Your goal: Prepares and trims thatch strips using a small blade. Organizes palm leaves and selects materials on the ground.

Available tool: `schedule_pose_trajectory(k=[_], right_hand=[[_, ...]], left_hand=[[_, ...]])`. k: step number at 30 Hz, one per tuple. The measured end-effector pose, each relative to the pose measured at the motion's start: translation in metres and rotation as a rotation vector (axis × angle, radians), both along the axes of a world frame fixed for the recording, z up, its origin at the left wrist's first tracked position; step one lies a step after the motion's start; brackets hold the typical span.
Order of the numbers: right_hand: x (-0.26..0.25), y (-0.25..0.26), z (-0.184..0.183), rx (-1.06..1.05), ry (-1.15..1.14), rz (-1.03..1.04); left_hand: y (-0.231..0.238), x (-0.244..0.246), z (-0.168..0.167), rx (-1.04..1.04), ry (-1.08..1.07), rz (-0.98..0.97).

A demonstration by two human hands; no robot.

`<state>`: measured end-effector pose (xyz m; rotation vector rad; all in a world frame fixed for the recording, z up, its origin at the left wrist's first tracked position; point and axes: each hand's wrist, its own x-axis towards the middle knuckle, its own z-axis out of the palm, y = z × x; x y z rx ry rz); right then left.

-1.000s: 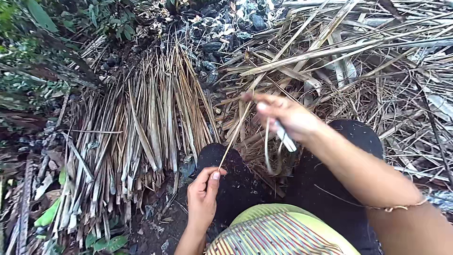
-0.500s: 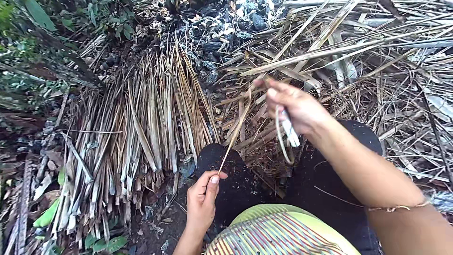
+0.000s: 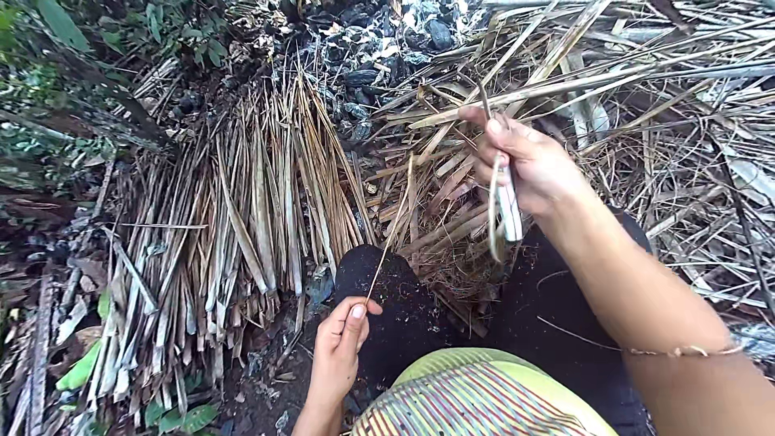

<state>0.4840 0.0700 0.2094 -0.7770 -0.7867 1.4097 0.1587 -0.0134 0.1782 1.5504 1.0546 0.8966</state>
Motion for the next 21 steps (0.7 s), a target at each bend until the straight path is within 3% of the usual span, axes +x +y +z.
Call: schedule_pose_trajectory(k=[2, 6, 8, 14, 16, 19, 21], right_hand=[[-0.021, -0.024, 0.004, -0.018, -0.037, 0.127], [-0.088, -0.064, -0.013, -0.109, -0.142, 0.777], [-0.083, -0.056, -0.013, -0.093, -0.122, 0.729], [-0.01, -0.003, -0.003, 0.018, 0.022, 0.063], [-0.025, -0.024, 0.002, 0.012, -0.042, 0.165], [-0.076, -0.063, -0.008, -0.043, -0.165, 0.652], [-0.086, -0.065, -0.012, -0.035, -0.176, 0.785]], left_hand=[[0.002, 0.004, 0.001, -0.059, -0.061, 0.007], [0.004, 0.015, 0.006, -0.143, -0.192, -0.041], [0.004, 0.013, 0.006, -0.153, -0.194, -0.071], [-0.003, 0.004, 0.003, -0.278, -0.255, -0.065], [-0.001, 0.008, 0.003, -0.315, -0.304, -0.057], [0.002, 0.015, 0.006, -0.354, -0.397, -0.1], [0.003, 0.015, 0.006, -0.385, -0.455, -0.158]])
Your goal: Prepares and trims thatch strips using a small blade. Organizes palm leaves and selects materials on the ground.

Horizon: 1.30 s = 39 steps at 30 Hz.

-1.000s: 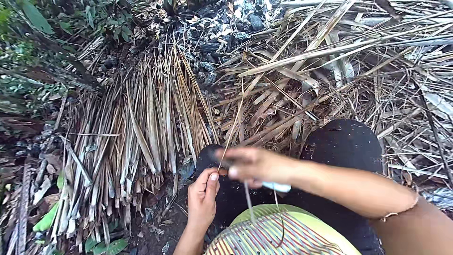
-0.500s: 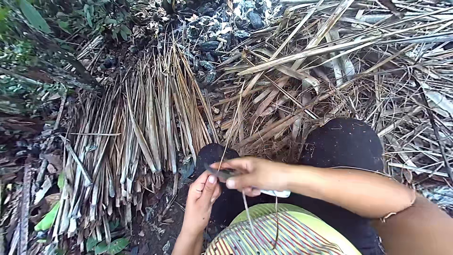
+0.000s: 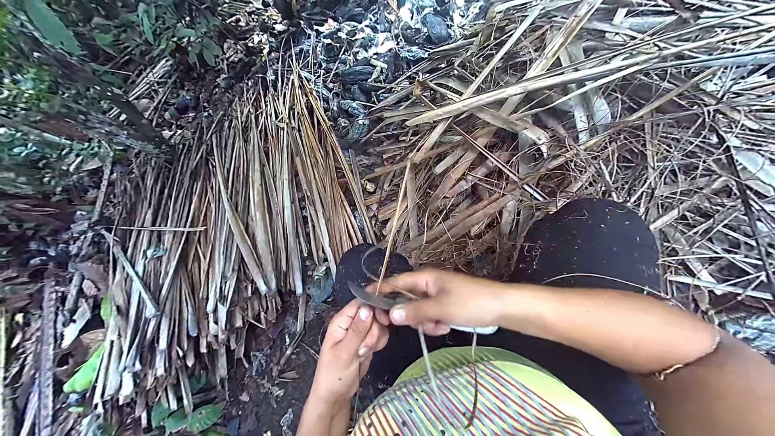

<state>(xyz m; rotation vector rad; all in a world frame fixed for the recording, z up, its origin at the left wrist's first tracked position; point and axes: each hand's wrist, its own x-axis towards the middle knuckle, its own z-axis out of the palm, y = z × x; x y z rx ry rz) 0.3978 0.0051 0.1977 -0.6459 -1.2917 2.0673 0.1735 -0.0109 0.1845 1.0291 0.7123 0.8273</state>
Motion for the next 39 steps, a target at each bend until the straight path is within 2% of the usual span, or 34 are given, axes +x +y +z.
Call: schedule_pose_trajectory(k=[2, 5, 7, 9, 13, 14, 18, 22, 27, 29, 33, 35, 39], right_hand=[[0.017, 0.014, 0.002, 0.014, 0.036, -0.165], [0.06, 0.05, 0.007, 0.03, 0.167, -0.564], [0.072, 0.056, 0.011, 0.048, 0.219, -0.684], [0.057, 0.036, 0.012, 0.039, 0.149, -0.586], [0.006, -0.004, 0.002, 0.021, -0.017, -0.057], [0.006, -0.003, 0.001, 0.022, -0.012, -0.044], [0.041, 0.027, -0.002, 0.039, 0.153, -0.3], [0.041, 0.025, -0.01, 0.146, 0.173, -0.133], [0.031, 0.013, -0.01, 0.182, 0.115, 0.042], [0.033, 0.011, -0.009, 0.2, 0.098, 0.044], [0.057, 0.024, 0.0, 0.172, 0.184, -0.364], [0.066, 0.03, 0.005, 0.17, 0.27, -0.439], [0.05, 0.018, -0.001, 0.179, 0.249, -0.137]], left_hand=[[-0.001, -0.005, -0.001, -0.011, 0.006, -0.051], [-0.006, -0.011, -0.005, -0.053, -0.017, -0.072], [-0.006, -0.011, -0.006, -0.066, -0.033, -0.068], [-0.003, -0.009, -0.006, -0.074, -0.061, -0.067], [-0.001, -0.002, -0.003, -0.126, -0.144, -0.099], [-0.002, -0.003, -0.004, -0.137, -0.156, -0.108], [-0.009, -0.011, -0.01, -0.11, -0.075, -0.132], [0.001, -0.006, -0.006, -0.063, -0.066, -0.201], [0.008, 0.014, 0.006, -0.054, -0.119, -0.165], [0.006, 0.018, 0.008, -0.023, -0.099, -0.136], [0.0, 0.014, 0.012, 0.099, 0.062, -0.051], [-0.003, 0.014, 0.013, 0.229, 0.147, 0.025], [-0.004, 0.018, 0.013, 0.51, 0.358, 0.111]])
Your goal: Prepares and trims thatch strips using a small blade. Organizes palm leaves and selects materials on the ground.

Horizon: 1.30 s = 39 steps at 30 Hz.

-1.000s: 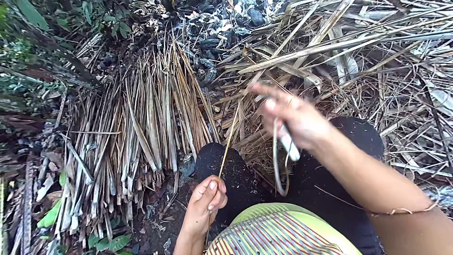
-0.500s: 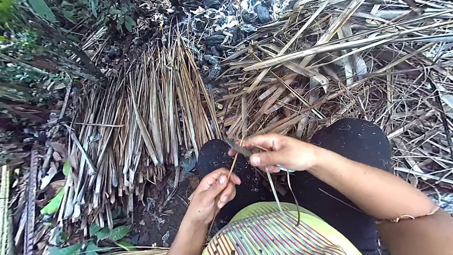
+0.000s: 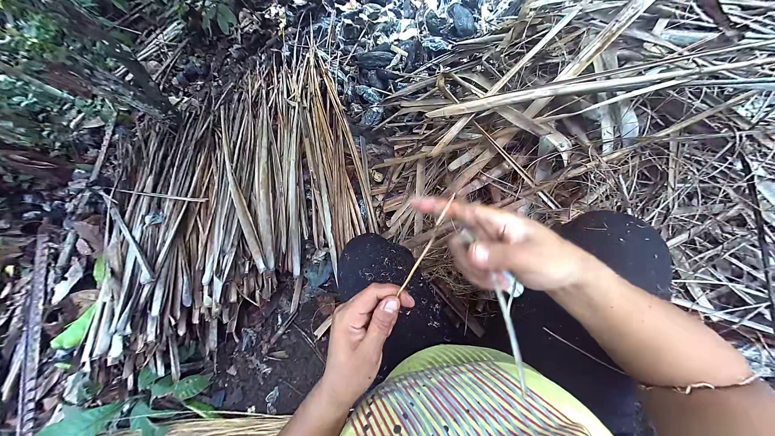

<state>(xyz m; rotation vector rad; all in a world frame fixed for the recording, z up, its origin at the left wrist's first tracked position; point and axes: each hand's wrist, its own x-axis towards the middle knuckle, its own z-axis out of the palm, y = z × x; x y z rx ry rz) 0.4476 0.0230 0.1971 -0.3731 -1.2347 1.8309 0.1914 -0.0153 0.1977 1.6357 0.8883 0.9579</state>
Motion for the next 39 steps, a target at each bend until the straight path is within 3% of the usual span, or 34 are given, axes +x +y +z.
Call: schedule_pose_trajectory(k=[2, 7, 13, 17, 21, 26, 28, 31, 33, 35, 39], right_hand=[[-0.007, -0.006, 0.0, 0.037, -0.021, 0.095], [-0.005, -0.007, 0.001, 0.082, -0.037, 0.093], [-0.01, -0.015, 0.002, 0.185, -0.173, -0.126], [-0.017, -0.014, -0.004, 0.463, -0.337, -0.39], [-0.019, -0.008, -0.012, 0.861, -0.687, -0.665], [-0.022, 0.007, -0.024, 1.174, -0.92, -0.883], [-0.006, 0.015, -0.027, 1.051, -1.043, -0.969], [0.076, 0.041, 0.001, 0.489, -1.289, -1.093], [0.103, 0.048, 0.023, 0.322, -1.318, -1.11], [0.108, 0.047, 0.032, 0.307, -1.338, -1.019], [0.143, 0.055, 0.008, 0.309, -1.446, -0.605]], left_hand=[[0.0, -0.001, -0.002, 0.107, 0.086, -0.001], [0.0, -0.005, 0.0, 0.194, 0.169, -0.007], [-0.001, -0.008, 0.0, 0.196, 0.194, -0.021], [-0.001, -0.004, -0.001, 0.165, 0.2, -0.033], [0.0, -0.003, -0.001, 0.133, 0.208, -0.036], [0.003, -0.004, 0.0, -0.168, 0.036, -0.065], [0.002, -0.012, 0.002, -0.301, -0.031, -0.054], [-0.01, -0.035, 0.002, -0.406, -0.049, 0.029], [-0.012, -0.044, -0.001, -0.376, -0.029, 0.092], [-0.008, -0.048, -0.001, -0.231, 0.101, 0.123], [-0.011, -0.057, 0.016, 0.354, 0.679, 0.135]])
